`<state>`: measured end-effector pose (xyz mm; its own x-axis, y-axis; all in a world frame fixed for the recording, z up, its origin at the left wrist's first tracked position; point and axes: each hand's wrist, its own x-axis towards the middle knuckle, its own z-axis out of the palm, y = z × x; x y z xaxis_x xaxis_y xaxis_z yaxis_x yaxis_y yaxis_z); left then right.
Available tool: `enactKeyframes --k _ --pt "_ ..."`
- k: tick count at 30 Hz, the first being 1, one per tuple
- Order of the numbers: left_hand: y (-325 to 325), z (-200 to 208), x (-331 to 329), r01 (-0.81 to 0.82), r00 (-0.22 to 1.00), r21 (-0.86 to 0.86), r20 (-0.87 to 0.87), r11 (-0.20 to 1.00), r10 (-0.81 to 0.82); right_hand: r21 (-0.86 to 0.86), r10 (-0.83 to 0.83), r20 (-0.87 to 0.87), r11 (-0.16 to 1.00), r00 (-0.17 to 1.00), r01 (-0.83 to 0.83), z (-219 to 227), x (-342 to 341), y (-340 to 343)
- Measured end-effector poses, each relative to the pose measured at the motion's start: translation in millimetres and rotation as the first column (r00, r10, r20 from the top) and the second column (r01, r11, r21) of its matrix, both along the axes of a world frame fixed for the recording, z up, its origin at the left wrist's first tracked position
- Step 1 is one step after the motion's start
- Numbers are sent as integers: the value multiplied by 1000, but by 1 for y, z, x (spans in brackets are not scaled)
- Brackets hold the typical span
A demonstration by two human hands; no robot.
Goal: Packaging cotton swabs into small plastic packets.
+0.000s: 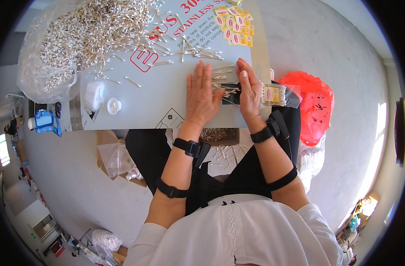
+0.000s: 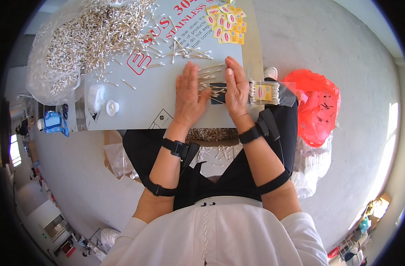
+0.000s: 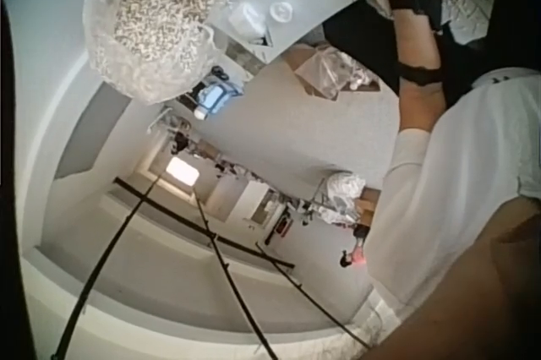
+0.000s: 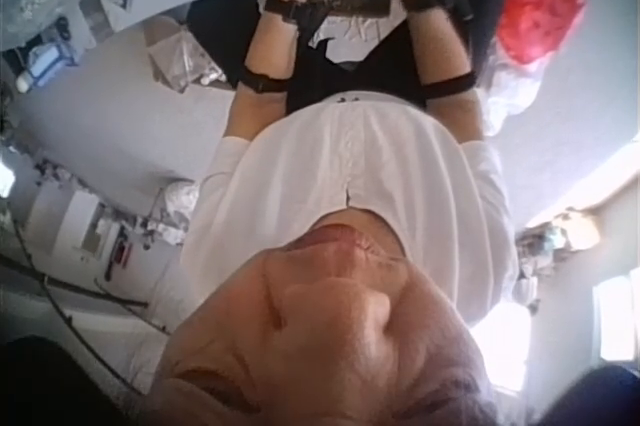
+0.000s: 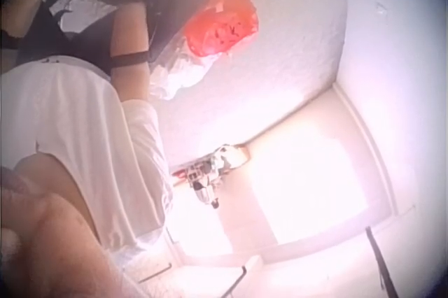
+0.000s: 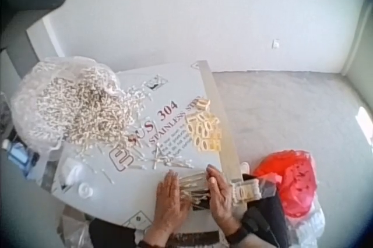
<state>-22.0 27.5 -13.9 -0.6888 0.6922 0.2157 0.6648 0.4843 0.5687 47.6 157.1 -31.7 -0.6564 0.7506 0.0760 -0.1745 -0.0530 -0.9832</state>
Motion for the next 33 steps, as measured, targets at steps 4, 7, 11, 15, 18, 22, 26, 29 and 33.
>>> enactKeyframes --k 4,7,11,15,18,22,26,29,33 --pt "0 -3 -5 -181 974 387 194 904 112 50 -43 -16 998 999 43 2 -12 12" --pt "8 -9 -12 -356 897 534 424 767 121 89 -31 -20 995 999 32 0 -18 7" --pt "23 -16 -3 -317 909 557 410 768 77 124 -8 -1 992 1000 8 0 -21 -3" --pt "23 -15 2 -408 868 655 493 636 50 139 33 18 990 999 -35 1 -18 -1" --pt "4 -7 -16 -349 906 498 396 794 149 180 64 49 981 997 -72 2 -11 10" --pt "-2 8 -32 -100 994 152 -26 983 105 123 106 46 986 993 -110 8 -7 14" --pt "-4 10 -39 -44 998 15 -51 999 44 108 183 176 973 967 -204 18 15 20" --pt "-8 8 -44 -13 997 140 74 990 3 533 226 456 705 861 -468 46 39 22" --pt "2 10 -56 -108 987 299 144 948 67 555 280 543 587 791 -589 52 52 22"
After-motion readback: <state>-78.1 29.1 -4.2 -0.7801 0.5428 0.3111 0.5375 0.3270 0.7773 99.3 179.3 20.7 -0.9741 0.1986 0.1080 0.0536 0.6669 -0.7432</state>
